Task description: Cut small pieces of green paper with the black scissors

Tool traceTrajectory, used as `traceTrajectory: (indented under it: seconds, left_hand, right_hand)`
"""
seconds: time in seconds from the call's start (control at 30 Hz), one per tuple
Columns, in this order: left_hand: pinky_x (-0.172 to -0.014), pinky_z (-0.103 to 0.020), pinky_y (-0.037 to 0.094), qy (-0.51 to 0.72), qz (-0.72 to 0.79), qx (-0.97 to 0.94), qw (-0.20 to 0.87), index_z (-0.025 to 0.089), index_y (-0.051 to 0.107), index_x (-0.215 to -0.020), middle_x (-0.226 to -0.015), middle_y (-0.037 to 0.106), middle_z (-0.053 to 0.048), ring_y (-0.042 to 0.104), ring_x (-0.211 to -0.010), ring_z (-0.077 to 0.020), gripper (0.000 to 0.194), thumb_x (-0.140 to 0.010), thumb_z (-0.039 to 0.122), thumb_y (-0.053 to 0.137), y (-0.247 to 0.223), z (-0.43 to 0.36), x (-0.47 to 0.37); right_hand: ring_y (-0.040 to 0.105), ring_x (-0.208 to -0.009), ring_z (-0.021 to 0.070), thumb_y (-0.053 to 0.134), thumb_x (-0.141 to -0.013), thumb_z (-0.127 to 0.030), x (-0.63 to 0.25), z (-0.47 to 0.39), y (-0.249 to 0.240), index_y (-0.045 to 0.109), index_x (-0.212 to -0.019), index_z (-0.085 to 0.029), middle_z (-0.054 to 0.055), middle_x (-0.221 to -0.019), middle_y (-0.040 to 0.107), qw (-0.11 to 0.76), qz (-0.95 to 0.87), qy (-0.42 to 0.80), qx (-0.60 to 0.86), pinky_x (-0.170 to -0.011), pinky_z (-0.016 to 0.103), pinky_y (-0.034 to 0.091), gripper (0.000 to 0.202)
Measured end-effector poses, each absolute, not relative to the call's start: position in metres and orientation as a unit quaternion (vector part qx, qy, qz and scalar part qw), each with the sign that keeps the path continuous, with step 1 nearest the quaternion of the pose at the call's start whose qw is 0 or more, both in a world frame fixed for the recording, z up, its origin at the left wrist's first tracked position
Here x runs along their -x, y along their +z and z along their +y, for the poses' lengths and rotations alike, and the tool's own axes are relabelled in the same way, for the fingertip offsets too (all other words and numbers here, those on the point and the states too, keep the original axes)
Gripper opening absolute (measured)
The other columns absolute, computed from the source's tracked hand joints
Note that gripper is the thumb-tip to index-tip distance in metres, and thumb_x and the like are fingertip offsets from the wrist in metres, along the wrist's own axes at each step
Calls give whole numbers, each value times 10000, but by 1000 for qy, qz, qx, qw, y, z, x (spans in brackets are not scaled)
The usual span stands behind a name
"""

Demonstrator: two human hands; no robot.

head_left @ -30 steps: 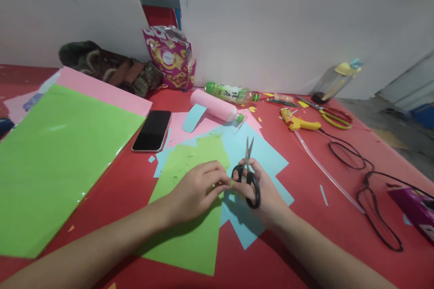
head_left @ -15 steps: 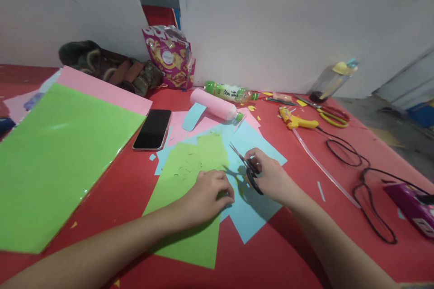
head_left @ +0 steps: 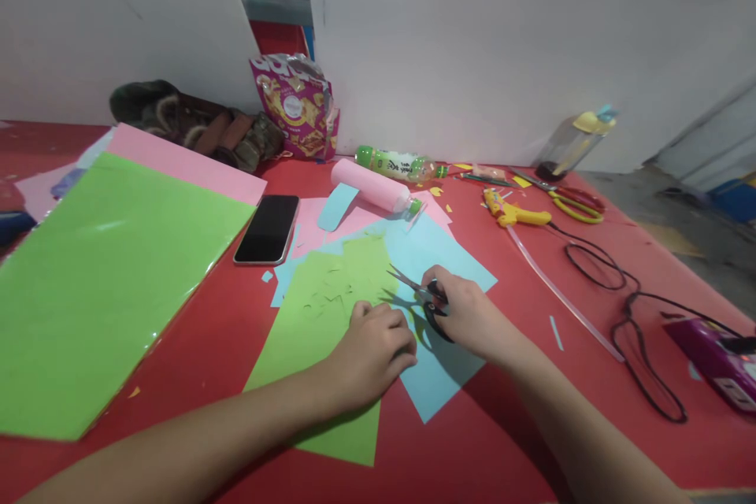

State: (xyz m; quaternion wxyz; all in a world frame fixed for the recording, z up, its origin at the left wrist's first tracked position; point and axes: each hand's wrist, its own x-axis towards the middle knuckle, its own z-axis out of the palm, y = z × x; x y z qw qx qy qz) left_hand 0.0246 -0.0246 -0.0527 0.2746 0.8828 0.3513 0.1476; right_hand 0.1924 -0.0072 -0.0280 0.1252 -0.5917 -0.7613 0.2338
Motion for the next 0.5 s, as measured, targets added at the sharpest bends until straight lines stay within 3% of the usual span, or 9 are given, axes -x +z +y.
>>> traceTrajectory:
  seconds: [0.33, 0.43, 0.5]
  left_hand:
    - [-753, -351, 279, 149, 421, -873, 196, 160, 573, -791, -824, 569, -33, 496, -827, -182, 161, -830, 219, 428, -40, -6, -5]
    - [-751, -356, 321, 101, 444, -874, 169, 144, 571, -847, -871, 568, -57, 492, -860, -216, 163, -782, 277, 503, -37, 11, 12]
    - [-769, -360, 339, 72, 436, -882, 161, 126, 565, -930, -949, 554, -91, 471, -917, -242, 275, -730, 315, 572, -39, 20, 22]
  right_hand:
    - [428, -574, 137, 410, -591, -7, -193, -7, -29, 411, -837, -214, -57, -563, 408, 132, -758, 220, 600, -627, 264, 314, 322]
    - [436, -598, 143, 409, -581, -7, -192, -8, -26, 411, -830, -214, -42, -596, 428, 133, -755, 222, 603, -596, 249, 313, 324]
    - [440, -609, 146, 415, -582, -14, -191, -8, -24, 413, -828, -210, -36, -609, 432, 142, -752, 219, 605, -589, 248, 316, 314]
